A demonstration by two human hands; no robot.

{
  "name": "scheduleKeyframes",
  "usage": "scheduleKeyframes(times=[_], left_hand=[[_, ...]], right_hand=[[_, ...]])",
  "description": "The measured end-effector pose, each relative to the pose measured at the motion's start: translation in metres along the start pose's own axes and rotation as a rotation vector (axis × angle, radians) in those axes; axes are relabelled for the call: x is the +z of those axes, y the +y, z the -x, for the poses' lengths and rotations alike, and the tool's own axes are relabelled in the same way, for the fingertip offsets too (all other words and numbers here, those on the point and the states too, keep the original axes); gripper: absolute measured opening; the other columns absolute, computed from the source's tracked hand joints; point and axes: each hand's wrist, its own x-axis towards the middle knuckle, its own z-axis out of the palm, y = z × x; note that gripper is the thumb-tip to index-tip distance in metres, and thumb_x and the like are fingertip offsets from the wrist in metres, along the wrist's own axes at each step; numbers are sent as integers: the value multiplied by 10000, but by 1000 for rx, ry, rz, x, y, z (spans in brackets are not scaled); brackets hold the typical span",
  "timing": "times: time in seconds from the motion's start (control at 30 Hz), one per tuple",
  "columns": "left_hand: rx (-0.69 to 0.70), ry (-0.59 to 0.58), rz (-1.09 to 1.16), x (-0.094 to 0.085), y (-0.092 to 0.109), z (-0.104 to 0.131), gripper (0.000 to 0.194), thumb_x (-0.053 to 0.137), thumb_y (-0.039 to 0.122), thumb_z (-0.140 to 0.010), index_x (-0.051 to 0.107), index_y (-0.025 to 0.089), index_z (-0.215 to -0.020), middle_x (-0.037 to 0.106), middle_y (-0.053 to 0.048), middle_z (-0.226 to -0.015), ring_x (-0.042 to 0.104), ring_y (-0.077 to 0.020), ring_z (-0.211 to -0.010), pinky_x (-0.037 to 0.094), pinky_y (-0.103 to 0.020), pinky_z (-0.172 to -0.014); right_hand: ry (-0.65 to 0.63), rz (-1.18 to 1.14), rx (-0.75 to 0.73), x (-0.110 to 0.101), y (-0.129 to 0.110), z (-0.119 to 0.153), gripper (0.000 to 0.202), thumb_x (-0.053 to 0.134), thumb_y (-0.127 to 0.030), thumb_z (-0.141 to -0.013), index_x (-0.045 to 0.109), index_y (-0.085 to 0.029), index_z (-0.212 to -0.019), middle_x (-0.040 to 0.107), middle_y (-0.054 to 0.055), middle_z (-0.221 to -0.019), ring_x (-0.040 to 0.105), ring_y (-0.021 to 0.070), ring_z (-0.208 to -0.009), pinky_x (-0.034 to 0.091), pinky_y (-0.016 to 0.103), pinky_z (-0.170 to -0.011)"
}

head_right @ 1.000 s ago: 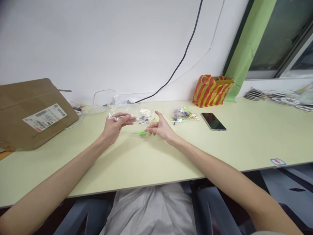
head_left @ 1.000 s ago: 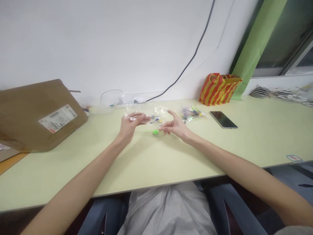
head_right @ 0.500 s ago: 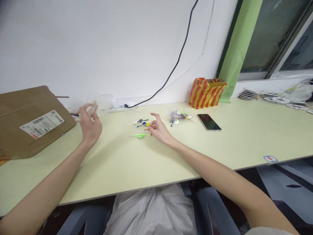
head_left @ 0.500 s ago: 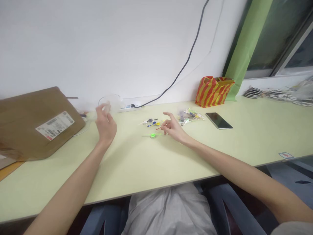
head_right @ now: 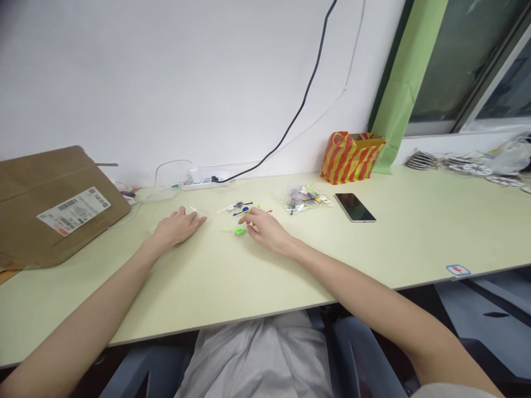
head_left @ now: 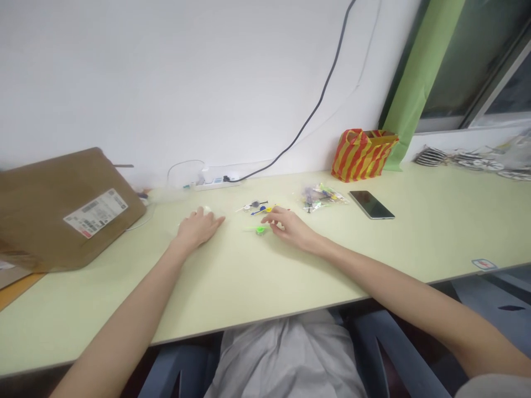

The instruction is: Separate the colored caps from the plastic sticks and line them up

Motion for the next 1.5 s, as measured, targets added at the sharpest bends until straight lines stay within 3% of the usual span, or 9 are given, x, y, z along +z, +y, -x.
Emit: scheduleKeyframes(times=[0.13, 0.23, 0.43, 0.57, 0.63, 0.77, 1.03, 1.23, 1.5], left_hand=[[-66, 2, 41, -5, 1, 3, 621, 207, 459, -1036, 541, 94, -1412, 562, -291, -1318, 609, -448, -1166, 490, -557, -908], [-68, 141, 59, -11, 4, 6, 592, 229, 278, -1028, 308, 66, -1575, 569, -285, -1294, 633, -399, -1118, 503, -488, -873], [268, 452, 326, -22, 39, 17, 440, 314, 214, -1025, 531, 171, -1405, 629, -135, -1144, 618, -271, -1084, 491, -398, -951], [669, 221, 491, -22, 72, 31, 336, 392, 344, -1054, 570, 228, -1314, 623, -95, -1219, 594, -241, -1135, 467, -383, -997], [732, 102, 530, -23, 82, 37, 310, 397, 375, -1056, 593, 237, -1254, 634, -83, -1196, 603, -236, -1094, 480, -377, -956], [756, -10, 560, -23, 88, 41, 279, 479, 415, -1022, 605, 229, -1187, 653, -69, -1107, 616, -236, -1009, 487, -380, -908], [737, 3, 551, -12, 91, 36, 388, 617, 560, -931, 633, 199, -1073, 650, -91, -1078, 619, -263, -978, 497, -399, -870], [646, -19, 834, -12, 93, 40, 329, 579, 508, -961, 642, 210, -1086, 691, -59, -1138, 639, -234, -1040, 503, -367, -921], [686, -8, 880, -7, 94, 37, 209, 607, 373, -936, 654, 203, -1049, 696, -31, -1058, 620, -199, -961, 487, -330, -882]], right_hand=[[-96, 85, -42, 5, 0, 0, 343, 527, -19, -885, 695, -168, -1144, 627, 113, -1134, 606, 226, -1077, 482, 354, -933], [-100, 119, -40, 11, -1, -4, 314, 547, -54, -920, 689, -175, -1172, 622, 118, -1160, 602, 229, -1082, 488, 353, -922], [-124, 201, -27, 26, -4, -13, 241, 578, -130, -963, 680, -148, -1181, 627, 120, -1088, 605, 231, -1003, 489, 342, -852], [-112, 102, -38, 29, 2, -12, 131, 575, -96, -945, 683, -157, -986, 601, 95, -1049, 594, 215, -975, 478, 333, -861], [-105, 32, -32, 28, 6, -9, 141, 569, -52, -918, 649, -165, -943, 586, 82, -1047, 586, 211, -995, 468, 331, -886], [-108, -36, 8, 20, 11, -3, 97, 531, -97, -951, 577, -181, -966, 546, 61, -1025, 564, 198, -946, 462, 328, -864], [-38, -69, 10, 17, 2, 0, 133, 465, -80, -926, 498, -209, -927, 545, 47, -1001, 554, 193, -903, 430, 309, -806], [0, -64, 72, 13, -7, -1, 50, 493, -205, -976, 475, -216, -931, 598, 38, -946, 553, 194, -838, 390, 302, -730], [-14, -138, 56, 13, -8, -1, 22, 492, -204, -975, 497, -213, -956, 650, 31, -906, 593, 179, -797, 433, 298, -739]])
